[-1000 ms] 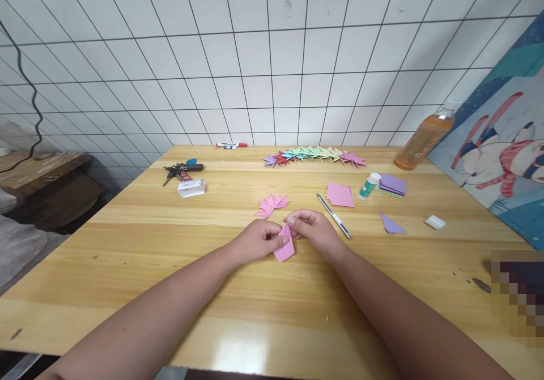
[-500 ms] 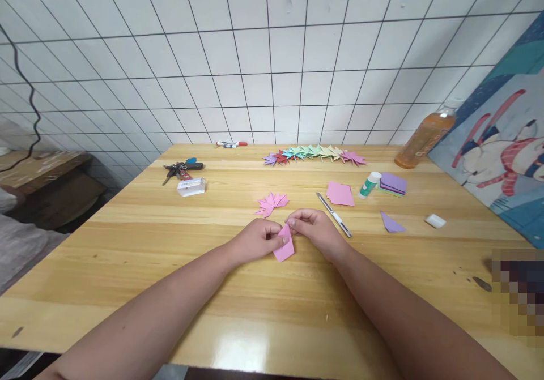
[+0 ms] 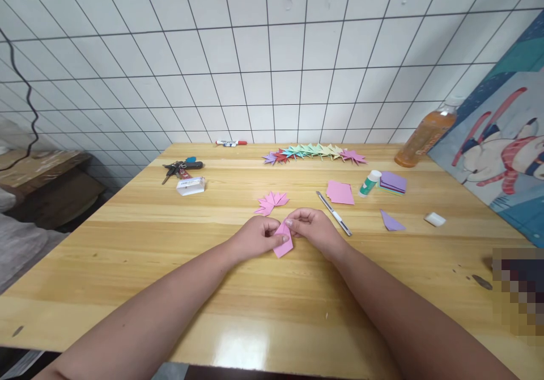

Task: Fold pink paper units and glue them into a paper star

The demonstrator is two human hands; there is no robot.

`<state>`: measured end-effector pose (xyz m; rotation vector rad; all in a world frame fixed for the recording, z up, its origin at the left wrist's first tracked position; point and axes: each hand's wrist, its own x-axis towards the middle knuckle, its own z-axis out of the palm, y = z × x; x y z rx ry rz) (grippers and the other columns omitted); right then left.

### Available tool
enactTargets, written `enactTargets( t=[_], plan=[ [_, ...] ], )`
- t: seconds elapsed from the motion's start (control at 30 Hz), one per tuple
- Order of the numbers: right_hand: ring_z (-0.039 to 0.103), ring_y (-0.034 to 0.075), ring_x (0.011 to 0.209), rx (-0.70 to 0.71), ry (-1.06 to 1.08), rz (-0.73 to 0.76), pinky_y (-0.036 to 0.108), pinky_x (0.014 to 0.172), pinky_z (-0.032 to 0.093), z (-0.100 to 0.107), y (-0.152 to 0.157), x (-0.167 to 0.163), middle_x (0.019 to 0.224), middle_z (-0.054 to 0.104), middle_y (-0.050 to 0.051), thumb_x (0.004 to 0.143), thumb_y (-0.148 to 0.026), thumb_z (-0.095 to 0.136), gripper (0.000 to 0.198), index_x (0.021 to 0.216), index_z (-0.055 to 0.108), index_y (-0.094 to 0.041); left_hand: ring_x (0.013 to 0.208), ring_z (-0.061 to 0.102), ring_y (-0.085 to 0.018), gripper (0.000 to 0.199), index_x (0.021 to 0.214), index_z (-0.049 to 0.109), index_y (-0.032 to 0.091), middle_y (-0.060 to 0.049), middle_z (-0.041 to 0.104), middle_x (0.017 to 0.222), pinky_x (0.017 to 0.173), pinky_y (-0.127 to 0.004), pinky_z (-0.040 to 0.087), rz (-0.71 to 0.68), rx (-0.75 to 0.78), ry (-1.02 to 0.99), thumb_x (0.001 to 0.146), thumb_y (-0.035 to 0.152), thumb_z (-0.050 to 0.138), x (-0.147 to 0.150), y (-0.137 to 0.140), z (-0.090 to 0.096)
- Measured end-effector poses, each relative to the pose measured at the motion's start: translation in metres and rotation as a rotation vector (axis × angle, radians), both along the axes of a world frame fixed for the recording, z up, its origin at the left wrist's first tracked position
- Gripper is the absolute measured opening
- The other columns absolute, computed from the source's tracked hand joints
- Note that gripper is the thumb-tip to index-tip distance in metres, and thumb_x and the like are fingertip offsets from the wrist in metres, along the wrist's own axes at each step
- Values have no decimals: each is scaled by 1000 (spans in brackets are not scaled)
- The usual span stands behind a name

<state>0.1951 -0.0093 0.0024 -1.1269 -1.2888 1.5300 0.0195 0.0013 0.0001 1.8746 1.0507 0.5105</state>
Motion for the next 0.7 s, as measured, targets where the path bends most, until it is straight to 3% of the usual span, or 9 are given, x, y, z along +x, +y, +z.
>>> enactTargets(
  t=[0.1, 0.3, 0.7],
  plan=[
    [54, 11, 60, 35, -22, 2, 26, 63, 45, -4, 2, 1, 63, 59, 0, 65, -31, 68, 18, 69, 62, -14, 49, 32, -8, 29, 65, 58, 12, 5, 38, 53, 47, -19, 27, -66, 42, 42, 76, 38, 54, -1, 0, -2],
    [54, 11, 61, 83, -21, 27, 26, 65, 45, -8, 4, 3, 65, 61, 0, 70, -33, 63, 17, 72, 65, -16, 49, 32, -8, 29, 65, 59, 13, 5, 37, 52, 47, -19, 26, -70, 48, 38, 76, 39, 54, -1, 0, -2],
    [60, 15, 72, 11, -8, 2, 32, 75, 46, -2, 1, 4, 75, 68, 4, 65, -41, 66, 32, 84, 71, -16, 50, 34, -8, 30, 64, 55, 13, 5, 39, 55, 49, -19, 28, -86, 0, 42, 78, 39, 52, 0, 0, 2]
  ],
)
